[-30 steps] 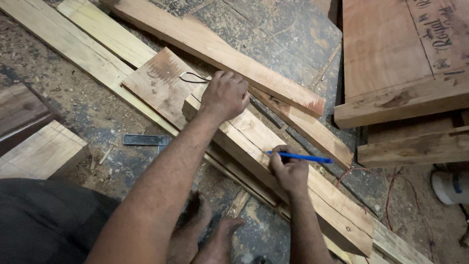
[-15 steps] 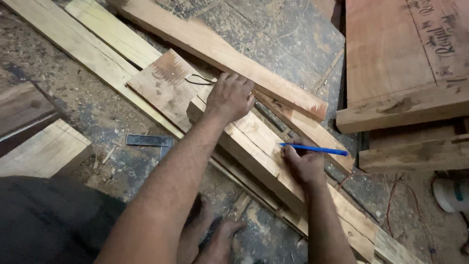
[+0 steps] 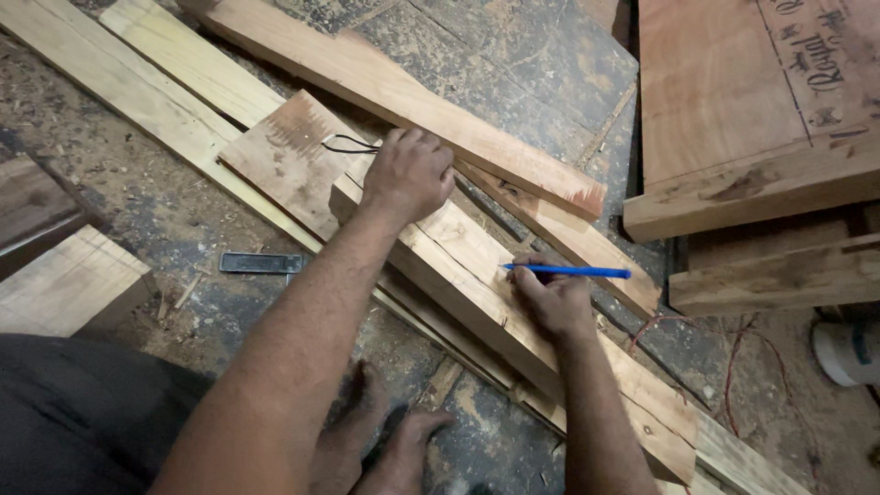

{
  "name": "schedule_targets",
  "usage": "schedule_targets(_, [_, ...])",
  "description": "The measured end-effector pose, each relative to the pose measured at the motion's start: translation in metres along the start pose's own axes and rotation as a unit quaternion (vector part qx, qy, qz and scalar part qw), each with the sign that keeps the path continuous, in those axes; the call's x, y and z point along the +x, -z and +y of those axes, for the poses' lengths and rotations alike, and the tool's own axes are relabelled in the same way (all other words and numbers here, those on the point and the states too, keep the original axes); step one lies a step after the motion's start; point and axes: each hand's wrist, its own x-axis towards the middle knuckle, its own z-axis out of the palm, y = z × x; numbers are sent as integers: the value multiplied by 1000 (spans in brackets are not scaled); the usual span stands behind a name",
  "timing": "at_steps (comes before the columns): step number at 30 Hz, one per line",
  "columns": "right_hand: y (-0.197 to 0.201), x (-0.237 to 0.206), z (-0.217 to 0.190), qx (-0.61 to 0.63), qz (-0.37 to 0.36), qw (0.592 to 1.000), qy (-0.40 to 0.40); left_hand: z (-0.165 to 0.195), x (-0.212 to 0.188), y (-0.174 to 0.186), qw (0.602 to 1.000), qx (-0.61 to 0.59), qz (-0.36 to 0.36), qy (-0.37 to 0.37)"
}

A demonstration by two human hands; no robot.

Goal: The person measures and marks a wooden plank with a blue pen and a tape measure. They draw lines and make notations on the wood surface to prepare it for cutting or assembly.

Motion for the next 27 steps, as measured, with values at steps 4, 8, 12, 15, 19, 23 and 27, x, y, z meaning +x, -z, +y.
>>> schedule_targets(4, [13, 14, 13, 24, -76, 996, 50, 1, -4, 0, 1000, -12, -2, 8])
schedule_targets(8, [13, 18, 23, 32, -34, 999, 26, 1, -1, 0, 1000, -16, -3, 6])
schedule_targets(12, [3, 11, 18, 108, 41, 993, 39, -5, 2, -1, 1000, -6, -4, 3])
schedule_targets(15, [-5, 9, 7, 80, 27, 995, 50, -8, 0, -3, 998, -12, 56, -2])
schedule_targets(19, [-6, 8, -3, 9, 28, 1000, 4, -7, -2, -2, 998, -22, 55, -3])
schedule_targets(23, [-5, 10, -1, 16, 15, 1000, 9, -6, -3, -1, 998, -24, 62, -3])
schedule_targets(27, [-1, 10, 7, 30, 28, 999, 13, -3, -3, -3, 997, -26, 72, -9])
